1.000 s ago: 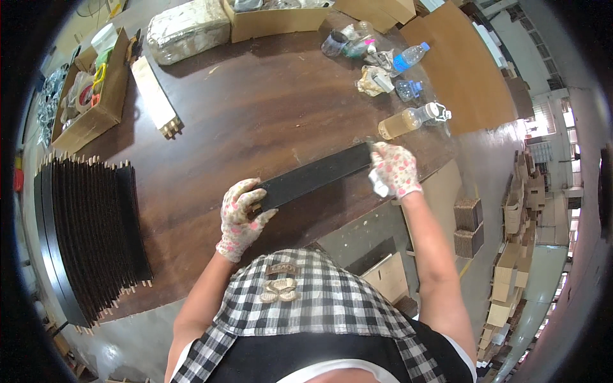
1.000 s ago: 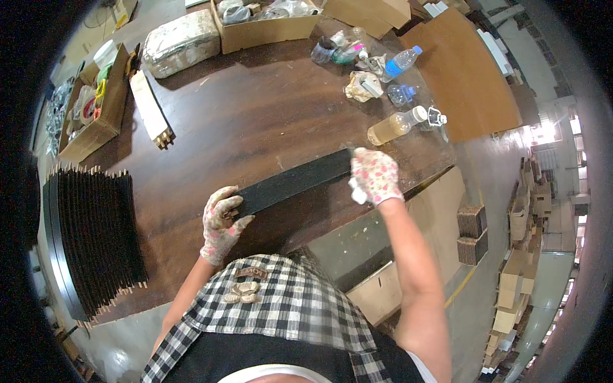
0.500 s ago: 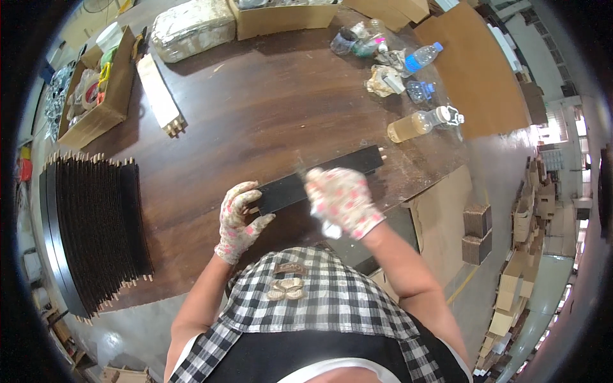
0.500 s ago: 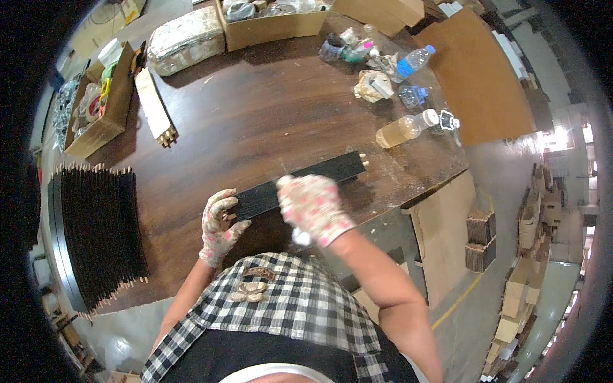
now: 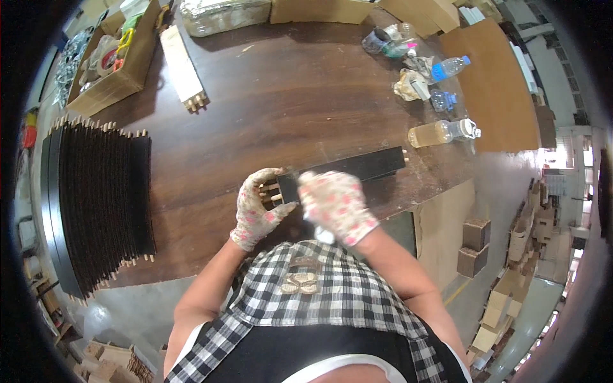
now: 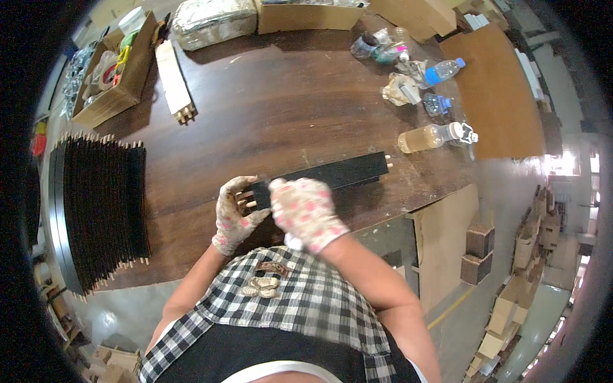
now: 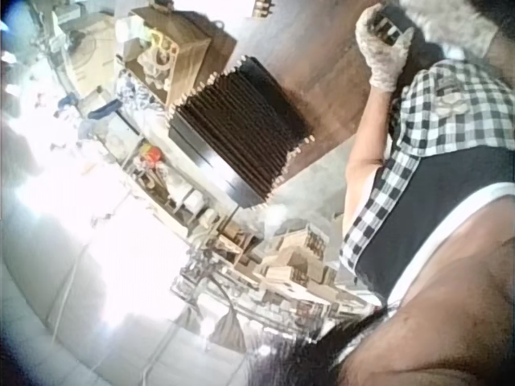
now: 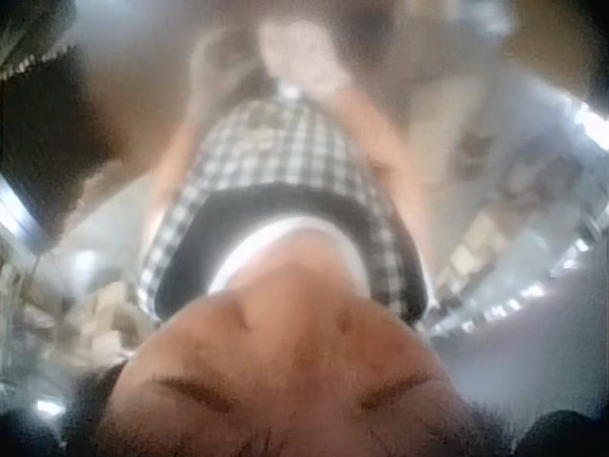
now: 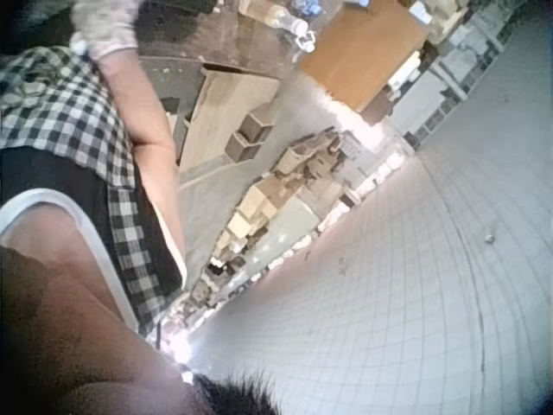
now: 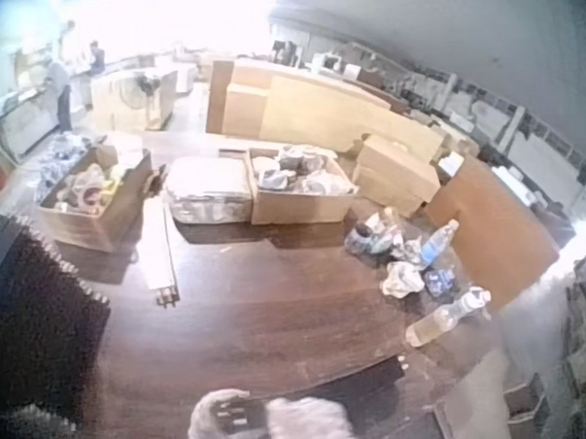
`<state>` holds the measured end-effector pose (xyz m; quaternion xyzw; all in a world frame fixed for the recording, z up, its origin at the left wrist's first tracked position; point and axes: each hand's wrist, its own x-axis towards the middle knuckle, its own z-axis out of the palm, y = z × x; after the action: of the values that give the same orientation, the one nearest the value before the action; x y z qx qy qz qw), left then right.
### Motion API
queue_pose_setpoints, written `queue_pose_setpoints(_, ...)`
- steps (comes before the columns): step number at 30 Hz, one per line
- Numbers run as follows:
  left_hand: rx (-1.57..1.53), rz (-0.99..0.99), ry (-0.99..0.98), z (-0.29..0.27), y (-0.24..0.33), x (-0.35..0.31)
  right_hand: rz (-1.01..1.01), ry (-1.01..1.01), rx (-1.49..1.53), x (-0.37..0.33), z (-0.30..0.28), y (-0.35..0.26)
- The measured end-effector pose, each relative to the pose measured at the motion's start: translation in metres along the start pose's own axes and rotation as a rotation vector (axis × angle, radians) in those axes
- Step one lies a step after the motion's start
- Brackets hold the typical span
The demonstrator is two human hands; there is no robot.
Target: The person wipes individual black wooden planks using a white cloth, cleaning both sides and the edges before stacking them.
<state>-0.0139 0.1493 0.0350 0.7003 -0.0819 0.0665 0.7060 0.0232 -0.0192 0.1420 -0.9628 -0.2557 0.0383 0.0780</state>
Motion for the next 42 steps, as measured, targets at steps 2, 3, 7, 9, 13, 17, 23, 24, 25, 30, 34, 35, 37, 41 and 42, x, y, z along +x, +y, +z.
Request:
queue_pose_setpoints(2, -0.180, -0.093, -0.023, 0.000, -0.001, -0.005, 0.068, -0.106, 0.035, 0.004, -0.011, -0.004)
queue_pose_setpoints(3, -0.175, -0.129, -0.033, 0.001, 0.003, -0.004, 0.141, -0.212, 0.060, 0.005, -0.015, 0.000)
queue_pose_setpoints(7, -0.136, -0.201, -0.022, 0.001, 0.011, 0.003, 0.094, -0.138, -0.018, 0.001, -0.011, 0.004)
queue_pose_setpoints(9, -0.017, -0.117, -0.043, -0.002, 0.007, 0.002, -0.042, -0.060, 0.105, 0.001, -0.003, -0.017)
queue_pose_setpoints(13, -0.071, -0.163, -0.029, -0.001, 0.009, 0.001, 0.209, -0.091, -0.025, -0.003, -0.015, 0.029)
queue_pose_setpoints(17, -0.034, -0.136, -0.084, -0.004, 0.009, 0.005, 0.021, -0.151, 0.015, -0.002, -0.009, -0.004)
queue_pose_setpoints(23, 0.015, -0.239, -0.087, -0.005, 0.033, 0.007, 0.326, 0.051, -0.260, -0.037, -0.023, 0.133)
queue_pose_setpoints(24, 0.060, -0.250, -0.109, -0.007, 0.033, 0.009, 0.521, -0.055, -0.140, -0.038, -0.040, 0.157)
queue_pose_setpoints(25, 0.212, -0.125, -0.171, -0.010, 0.033, 0.014, 0.550, -0.051, -0.229, -0.052, -0.042, 0.188)
queue_pose_setpoints(30, 0.785, 0.190, -0.374, -0.006, 0.069, 0.040, 0.291, 0.103, -0.155, -0.049, -0.035, 0.144)
queue_pose_setpoints(34, 1.191, 0.312, -0.438, 0.013, 0.076, 0.050, 0.518, 0.008, -0.170, -0.057, -0.035, 0.170)
queue_pose_setpoints(35, 1.084, 0.222, -0.486, 0.012, 0.074, 0.053, 0.616, -0.001, -0.115, -0.066, -0.040, 0.190)
queue_pose_setpoints(37, 1.009, 0.177, -0.501, 0.016, 0.074, 0.056, 0.719, 0.052, 0.170, -0.079, -0.037, 0.217)
queue_pose_setpoints(41, 1.180, 0.202, -0.485, 0.033, 0.104, 0.062, 0.718, 0.282, 0.798, -0.088, -0.011, 0.208)
queue_pose_setpoints(42, 1.189, 0.196, -0.483, 0.031, 0.104, 0.061, 0.737, 0.306, 0.868, -0.089, -0.009, 0.202)
